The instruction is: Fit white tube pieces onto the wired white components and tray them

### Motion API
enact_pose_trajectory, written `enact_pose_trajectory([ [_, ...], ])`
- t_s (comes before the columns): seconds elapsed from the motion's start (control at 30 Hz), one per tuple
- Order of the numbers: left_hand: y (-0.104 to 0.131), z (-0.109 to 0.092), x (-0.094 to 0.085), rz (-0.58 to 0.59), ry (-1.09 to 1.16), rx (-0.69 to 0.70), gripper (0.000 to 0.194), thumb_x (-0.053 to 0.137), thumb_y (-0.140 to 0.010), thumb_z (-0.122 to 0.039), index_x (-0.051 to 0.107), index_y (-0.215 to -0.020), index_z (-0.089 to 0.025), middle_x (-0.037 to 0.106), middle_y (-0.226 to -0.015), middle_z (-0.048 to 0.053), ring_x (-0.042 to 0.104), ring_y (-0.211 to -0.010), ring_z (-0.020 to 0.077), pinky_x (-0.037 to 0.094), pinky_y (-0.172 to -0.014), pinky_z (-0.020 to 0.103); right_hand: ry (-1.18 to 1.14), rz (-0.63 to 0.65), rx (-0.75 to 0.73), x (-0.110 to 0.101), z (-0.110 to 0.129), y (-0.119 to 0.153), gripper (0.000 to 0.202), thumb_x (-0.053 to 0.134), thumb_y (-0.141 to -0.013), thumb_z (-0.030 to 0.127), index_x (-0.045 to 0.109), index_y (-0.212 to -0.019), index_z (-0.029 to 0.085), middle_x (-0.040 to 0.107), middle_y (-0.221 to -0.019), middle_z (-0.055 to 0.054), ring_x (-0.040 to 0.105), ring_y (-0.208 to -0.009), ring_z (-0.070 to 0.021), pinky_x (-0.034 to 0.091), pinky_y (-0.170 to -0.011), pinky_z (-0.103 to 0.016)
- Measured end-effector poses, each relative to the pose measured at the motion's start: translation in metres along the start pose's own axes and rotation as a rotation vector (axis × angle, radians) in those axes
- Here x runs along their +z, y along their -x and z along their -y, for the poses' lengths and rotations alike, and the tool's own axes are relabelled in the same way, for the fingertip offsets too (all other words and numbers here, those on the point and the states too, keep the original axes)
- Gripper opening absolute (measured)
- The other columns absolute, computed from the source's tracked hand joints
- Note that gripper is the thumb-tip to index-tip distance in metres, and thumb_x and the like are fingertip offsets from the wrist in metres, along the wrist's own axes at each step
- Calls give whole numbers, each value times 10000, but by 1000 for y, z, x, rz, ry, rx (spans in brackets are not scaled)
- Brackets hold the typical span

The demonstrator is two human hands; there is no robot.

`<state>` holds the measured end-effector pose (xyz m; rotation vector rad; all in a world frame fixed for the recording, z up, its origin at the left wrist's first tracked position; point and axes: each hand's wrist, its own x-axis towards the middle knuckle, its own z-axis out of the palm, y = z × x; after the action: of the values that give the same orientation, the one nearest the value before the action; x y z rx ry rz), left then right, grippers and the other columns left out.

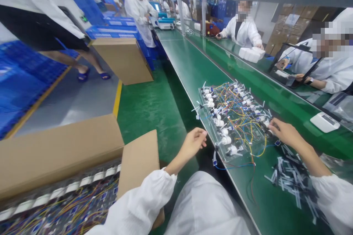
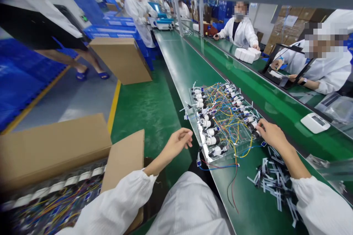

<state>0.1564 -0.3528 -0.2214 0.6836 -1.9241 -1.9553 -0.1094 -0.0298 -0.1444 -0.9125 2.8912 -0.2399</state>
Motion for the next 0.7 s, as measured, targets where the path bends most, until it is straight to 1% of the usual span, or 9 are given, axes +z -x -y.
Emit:
enact_pose_trajectory([
  [0.07, -13, 1, -14, -110, 17, 7, 487, 757, -815, -568, 588, -1021, -160, 663, -800, 29, 679, -621, 157, 494, -509, 233, 7, -5, -1, 1, 2, 3, 224, 500, -986, 467, 627, -974, 283, 745, -841, -34, 699, -785, -263, 438, -697, -316],
  [0.13, -30, -1, -26, -218, 34, 14, 501, 762, -837, -505, 543, -1140, -171, 671, -891, 41, 710, -729, 171, 536, -558, 237, 14, -15, -2, 3, 4, 7, 225, 502, -989, 466, 633, -1000, 284, 753, -868, -39, 707, -804, -267, 445, -704, -319],
  [0.2, -48, -4, -35, -290, 49, 14, 505, 763, -857, -443, 512, -1208, -181, 678, -961, 55, 725, -818, 181, 573, -611, 253, 22, -32, -2, 6, 7, 11, 227, 493, -999, 459, 635, -1032, 285, 757, -887, -41, 710, -820, -268, 450, -712, -323],
  [0.23, -56, -6, -38, -305, 55, 11, 492, 765, -862, -418, 516, -1212, -178, 685, -977, 63, 730, -836, 186, 586, -628, 262, 27, -41, 0, 7, 8, 13, 228, 486, -1004, 453, 635, -1044, 285, 757, -895, -43, 710, -827, -269, 451, -715, -324],
  [0.27, -64, -8, -40, -309, 60, 6, 468, 770, -862, -395, 530, -1196, -171, 696, -975, 70, 735, -831, 189, 592, -634, 270, 31, -49, 5, 8, 10, 15, 230, 481, -1010, 448, 634, -1054, 283, 757, -905, -47, 709, -833, -270, 450, -716, -326],
  [0.33, -75, -12, -41, -296, 70, -8, 409, 789, -843, -346, 567, -1125, -150, 717, -905, 72, 738, -780, 195, 592, -625, 277, 36, -61, 22, 10, 13, 18, 231, 476, -1018, 441, 630, -1065, 275, 755, -943, -61, 705, -856, -278, 441, -713, -330],
  [0.47, -84, -17, -43, -282, 99, -19, 366, 830, -767, -228, 599, -1032, -127, 715, -754, 48, 721, -691, 184, 577, -623, 269, 21, -70, 66, 11, 19, 22, 214, 493, -1028, 433, 622, -1074, 269, 745, -1024, -73, 695, -920, -284, 419, -720, -329],
  [0.6, -89, -27, -52, -277, 143, -27, 314, 829, -716, -181, 617, -943, -134, 700, -730, 29, 704, -664, 162, 548, -613, 241, -1, -59, 71, 12, 21, 21, 191, 533, -1031, 418, 630, -1103, 270, 744, -1055, -68, 690, -971, -257, 413, -748, -305],
  [0.7, -97, -40, -59, -248, 171, -24, 292, 823, -701, -184, 628, -912, -132, 714, -760, 53, 721, -711, 179, 556, -646, 257, -10, -61, 76, 13, 21, 21, 199, 532, -1038, 421, 629, -1122, 268, 740, -1067, -74, 686, -990, -258, 409, -747, -300],
])
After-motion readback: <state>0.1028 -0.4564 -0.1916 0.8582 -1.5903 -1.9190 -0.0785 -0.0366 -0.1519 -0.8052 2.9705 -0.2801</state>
